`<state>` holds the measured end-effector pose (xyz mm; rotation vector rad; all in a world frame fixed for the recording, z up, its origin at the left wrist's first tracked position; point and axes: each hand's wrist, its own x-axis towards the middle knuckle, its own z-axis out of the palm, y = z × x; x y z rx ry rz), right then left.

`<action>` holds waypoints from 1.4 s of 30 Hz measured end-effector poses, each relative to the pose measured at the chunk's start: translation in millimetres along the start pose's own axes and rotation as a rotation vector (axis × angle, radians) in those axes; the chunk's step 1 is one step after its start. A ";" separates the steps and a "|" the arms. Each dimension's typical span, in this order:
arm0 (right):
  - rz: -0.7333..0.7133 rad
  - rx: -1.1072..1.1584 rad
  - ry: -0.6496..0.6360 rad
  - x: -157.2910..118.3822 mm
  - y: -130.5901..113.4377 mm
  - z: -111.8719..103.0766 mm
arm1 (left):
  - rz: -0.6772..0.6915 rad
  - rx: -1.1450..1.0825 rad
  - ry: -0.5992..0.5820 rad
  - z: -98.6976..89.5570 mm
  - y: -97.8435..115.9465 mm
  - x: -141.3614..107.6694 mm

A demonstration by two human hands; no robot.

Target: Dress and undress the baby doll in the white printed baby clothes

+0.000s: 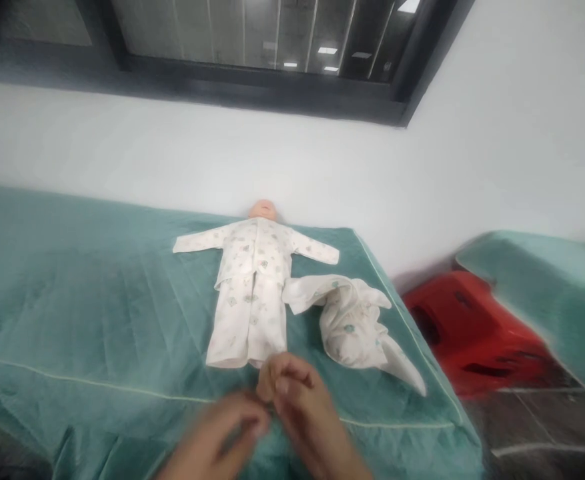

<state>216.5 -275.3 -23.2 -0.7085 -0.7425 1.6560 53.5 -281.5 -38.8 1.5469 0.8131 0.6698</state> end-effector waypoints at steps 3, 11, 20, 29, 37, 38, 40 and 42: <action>-0.225 -0.237 0.223 50.6 -24.3 -3.4 | 0.033 0.068 0.296 -56.6 17.1 44.2; -0.512 -0.747 0.492 258.0 -74.6 -34.8 | 0.200 0.367 0.694 -154.6 37.9 233.1; -0.448 -1.070 0.210 296.8 -68.6 -76.9 | 0.227 0.546 0.534 -175.4 -0.3 309.3; -0.414 -1.251 0.164 292.6 -73.0 -65.9 | 0.177 0.548 0.487 -172.5 2.1 304.0; -0.328 -1.173 0.247 290.3 -69.0 -60.2 | 0.196 0.582 0.476 -171.2 2.3 301.9; -0.325 -1.100 0.281 290.2 -67.8 -61.1 | 0.193 0.550 0.482 -171.4 3.8 301.1; -0.338 -0.967 0.307 290.1 -66.8 -62.9 | 0.179 0.477 0.473 -172.9 8.2 298.7; -0.339 -0.865 0.290 289.9 -68.0 -63.5 | 0.160 0.412 0.419 -176.0 12.9 295.4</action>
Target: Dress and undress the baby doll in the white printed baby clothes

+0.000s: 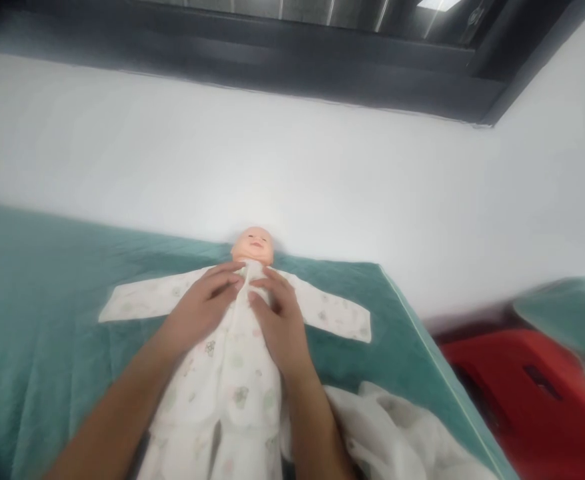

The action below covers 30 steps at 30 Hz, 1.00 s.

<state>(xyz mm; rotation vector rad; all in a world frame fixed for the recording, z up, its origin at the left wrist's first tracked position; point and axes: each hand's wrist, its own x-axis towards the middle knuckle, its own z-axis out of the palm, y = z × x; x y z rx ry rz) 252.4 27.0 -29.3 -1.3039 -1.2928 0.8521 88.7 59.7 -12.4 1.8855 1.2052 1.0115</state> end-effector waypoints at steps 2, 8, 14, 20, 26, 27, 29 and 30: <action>0.066 0.121 0.016 0.3 -3.9 -1.4 | -0.004 -0.044 -0.086 -6.0 1.3 -0.5; 0.278 0.472 0.096 -2.7 -21.8 -1.3 | 0.008 -0.039 -0.193 -11.4 -5.2 -0.4; 0.382 0.599 0.050 -4.9 -22.7 -2.2 | 0.031 0.035 -0.132 -4.2 -3.9 -2.2; 0.434 0.728 -0.035 -5.9 -23.1 -5.2 | 0.110 0.202 0.001 8.8 6.7 -5.6; 0.345 0.676 0.014 -8.4 -16.0 -1.2 | 0.107 0.254 0.056 13.5 12.8 -6.0; 0.318 0.629 0.033 -8.7 -14.1 -0.1 | 0.096 0.217 0.052 11.4 12.1 -5.7; 0.263 0.510 0.039 -9.1 -10.5 1.5 | 0.073 0.137 0.010 4.5 9.6 -5.2; 0.227 0.449 0.020 -9.4 -9.1 1.6 | 0.068 0.105 -0.029 0.0 7.9 -4.9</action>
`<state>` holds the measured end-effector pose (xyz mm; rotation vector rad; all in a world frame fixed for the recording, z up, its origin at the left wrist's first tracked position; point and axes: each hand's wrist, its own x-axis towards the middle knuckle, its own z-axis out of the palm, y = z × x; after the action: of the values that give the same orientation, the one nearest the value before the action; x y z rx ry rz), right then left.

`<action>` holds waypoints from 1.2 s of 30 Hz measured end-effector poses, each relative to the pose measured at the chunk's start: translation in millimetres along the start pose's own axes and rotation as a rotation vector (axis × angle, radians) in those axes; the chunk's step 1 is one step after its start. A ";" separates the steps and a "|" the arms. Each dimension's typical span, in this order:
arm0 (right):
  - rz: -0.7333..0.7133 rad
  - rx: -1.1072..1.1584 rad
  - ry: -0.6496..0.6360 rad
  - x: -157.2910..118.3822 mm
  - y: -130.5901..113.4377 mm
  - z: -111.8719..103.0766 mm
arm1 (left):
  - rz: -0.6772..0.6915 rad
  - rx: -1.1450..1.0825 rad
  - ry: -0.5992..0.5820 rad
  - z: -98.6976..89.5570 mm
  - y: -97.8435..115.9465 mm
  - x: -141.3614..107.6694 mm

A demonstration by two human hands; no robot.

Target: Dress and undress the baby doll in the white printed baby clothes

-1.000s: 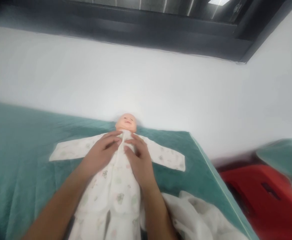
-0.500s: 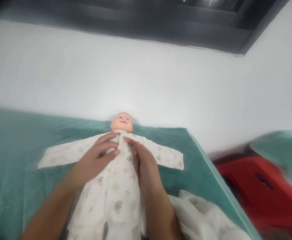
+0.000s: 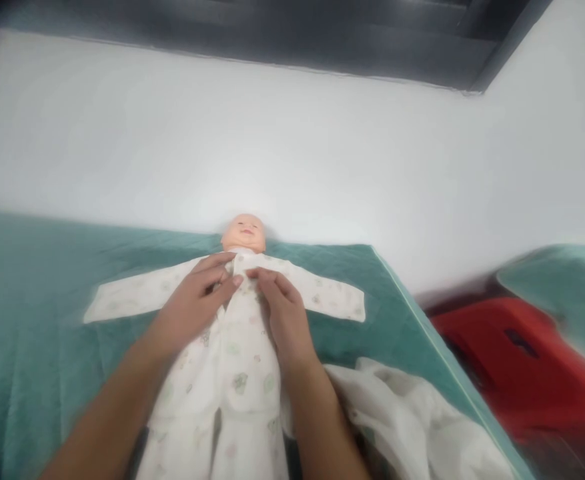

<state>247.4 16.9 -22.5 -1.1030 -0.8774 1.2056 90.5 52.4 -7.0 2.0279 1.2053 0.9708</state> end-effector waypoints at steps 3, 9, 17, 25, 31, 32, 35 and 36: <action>-0.091 -0.167 -0.119 -1.3 -0.2 -3.7 | 0.039 -0.040 -0.174 -15.1 -6.9 -0.6; -0.173 -0.364 -0.368 -9.8 -12.4 -13.8 | 0.174 -0.029 -0.416 -38.1 -10.8 -7.6; -0.281 -0.411 -0.409 -15.4 -13.0 -13.1 | 0.210 -0.113 -0.347 -33.3 -19.4 -33.5; -0.388 -0.439 -0.404 -20.9 1.4 -17.9 | 0.237 -0.061 -0.149 -13.4 -16.7 -43.1; -0.390 -0.340 -0.219 -23.3 13.0 -17.5 | 0.153 -0.231 -0.073 -18.4 -15.0 -43.9; -0.399 -0.352 -0.189 -24.2 12.8 -15.7 | 0.109 -0.280 -0.032 -20.1 -17.3 -43.3; -0.439 -0.456 -0.113 -30.1 9.7 -5.8 | -0.101 -0.382 0.226 -24.0 -27.5 -39.5; -0.456 -0.518 -0.090 -32.9 8.7 -1.3 | -0.189 -0.385 0.326 -25.0 -31.6 -37.8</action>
<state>240.6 -15.7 -29.9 -1.1688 -1.4732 0.6639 42.7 34.6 -28.3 1.4681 1.2332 1.3550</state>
